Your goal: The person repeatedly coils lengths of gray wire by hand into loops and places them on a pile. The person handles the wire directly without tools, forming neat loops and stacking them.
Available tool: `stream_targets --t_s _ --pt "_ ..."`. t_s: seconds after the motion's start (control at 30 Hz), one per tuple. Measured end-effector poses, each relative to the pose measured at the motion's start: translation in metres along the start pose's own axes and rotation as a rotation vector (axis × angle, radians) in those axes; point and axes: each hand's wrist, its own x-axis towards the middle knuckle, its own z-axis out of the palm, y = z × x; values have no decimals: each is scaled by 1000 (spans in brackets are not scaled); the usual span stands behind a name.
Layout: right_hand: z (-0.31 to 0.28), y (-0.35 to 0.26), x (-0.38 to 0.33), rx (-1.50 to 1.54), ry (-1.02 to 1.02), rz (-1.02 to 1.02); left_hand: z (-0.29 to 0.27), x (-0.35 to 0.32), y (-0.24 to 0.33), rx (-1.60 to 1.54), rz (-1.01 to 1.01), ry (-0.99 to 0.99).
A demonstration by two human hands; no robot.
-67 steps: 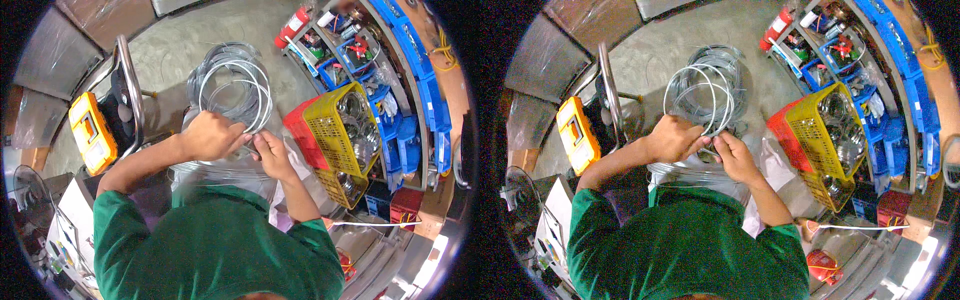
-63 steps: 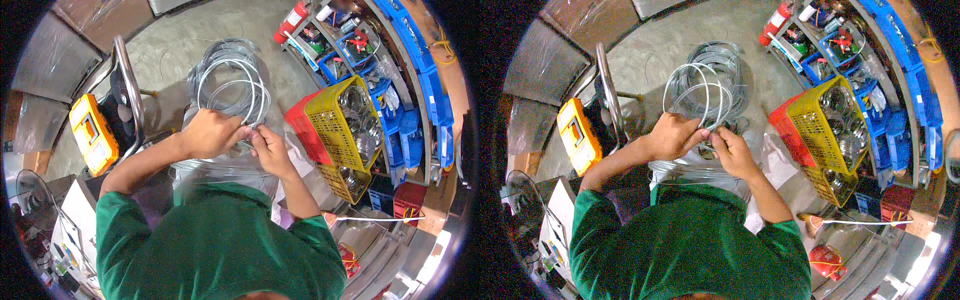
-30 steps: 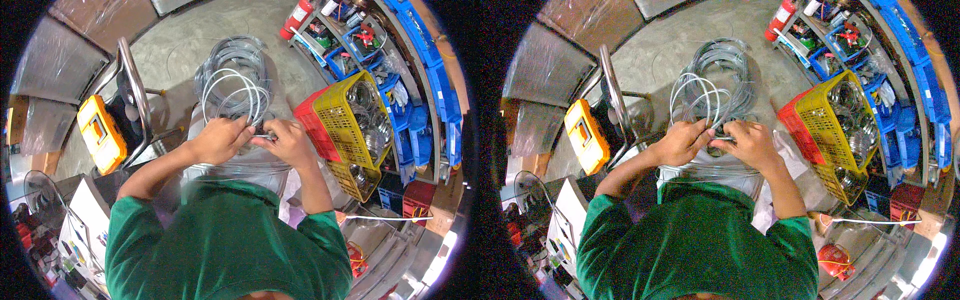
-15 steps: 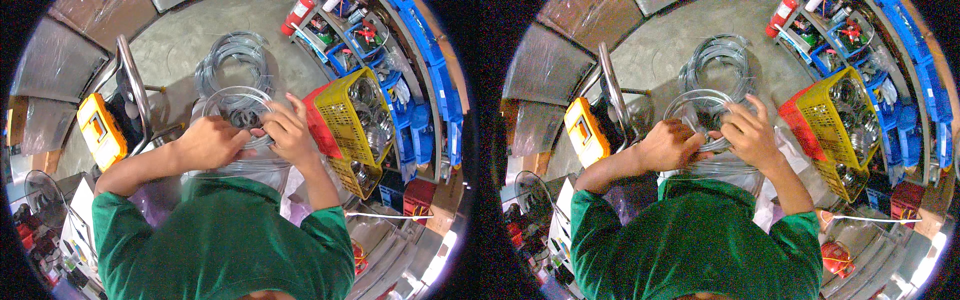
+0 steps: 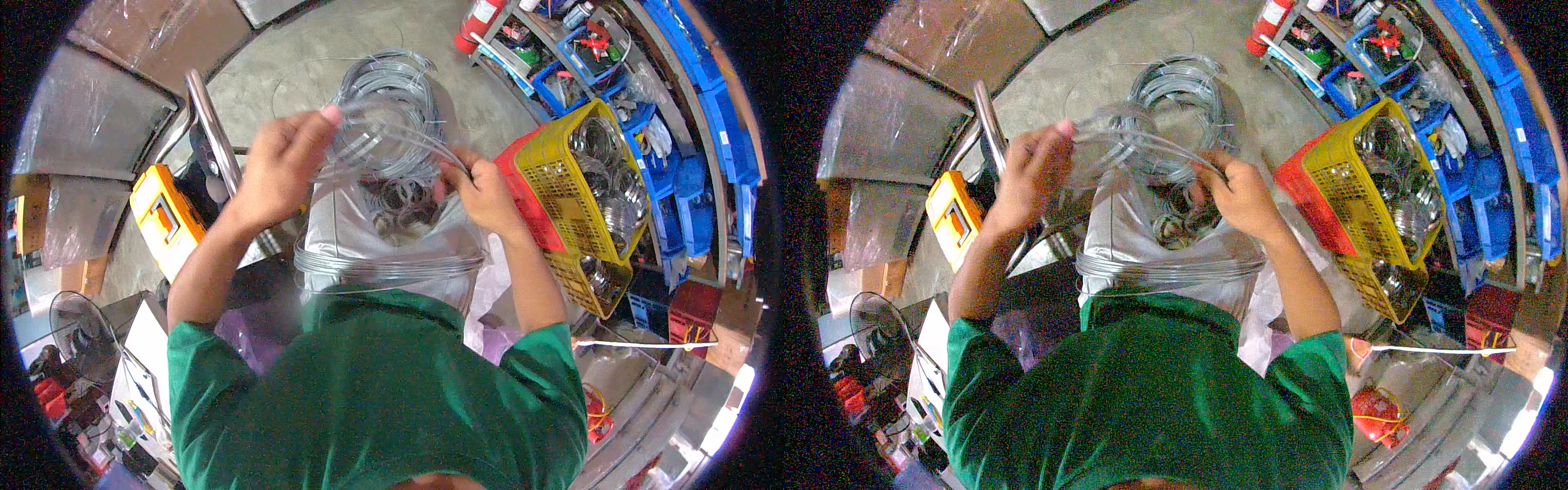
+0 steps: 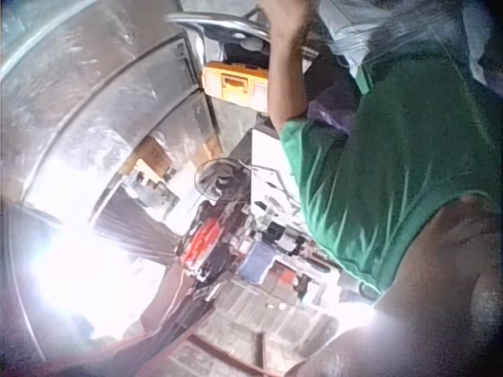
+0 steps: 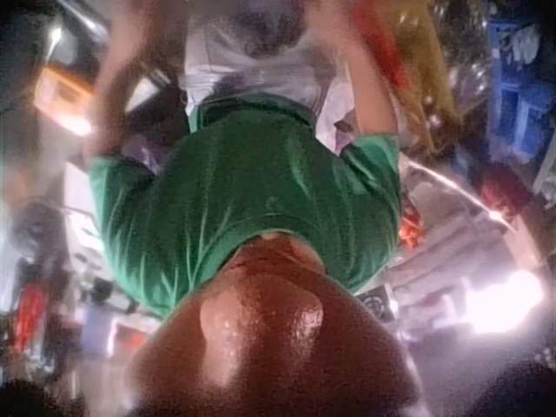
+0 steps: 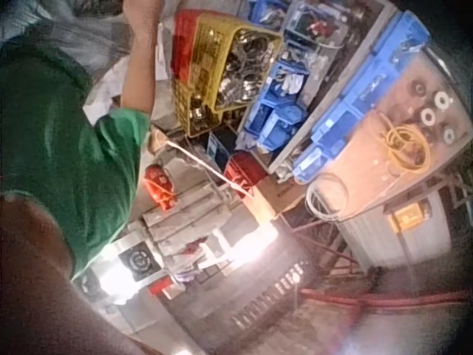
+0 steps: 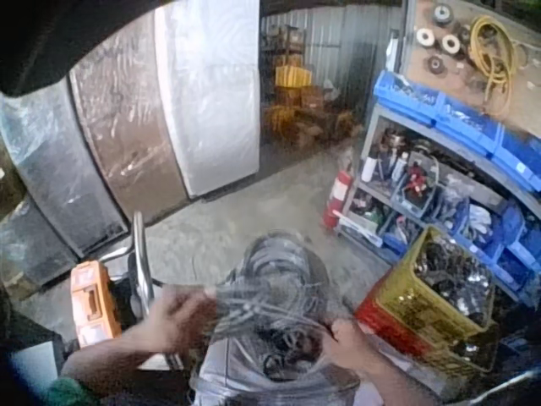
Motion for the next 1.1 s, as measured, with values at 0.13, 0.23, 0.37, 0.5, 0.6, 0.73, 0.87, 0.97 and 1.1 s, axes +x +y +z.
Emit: stream_targets --t_s 0.13,0.23,0.37,0.5,0.6,0.73,0.87,0.97,1.1 --pt "-1 20 -4 136 -167 -31 -19 9 10 -443 -82 24" --pt "-4 31 2 58 -118 2 -30 9 29 -619 -106 58" --pt "-54 40 11 78 67 104 -67 2 56 -797 -101 126" --pt "-92 62 15 -614 220 38 -66 -18 29 -938 -224 -104" --pt "-94 76 23 -575 228 119 -57 -32 10 -1249 -153 -345" --pt "-62 67 27 804 105 326 -16 -44 -4 -1512 -211 -425" --pt "1 34 39 1598 125 158 33 -39 -19 -1498 -291 -409" --pt "40 10 41 1502 419 184 51 -30 -28 -1371 -380 -164" --pt "48 -7 33 2114 -234 65 53 -19 -32 -1278 -413 -84"
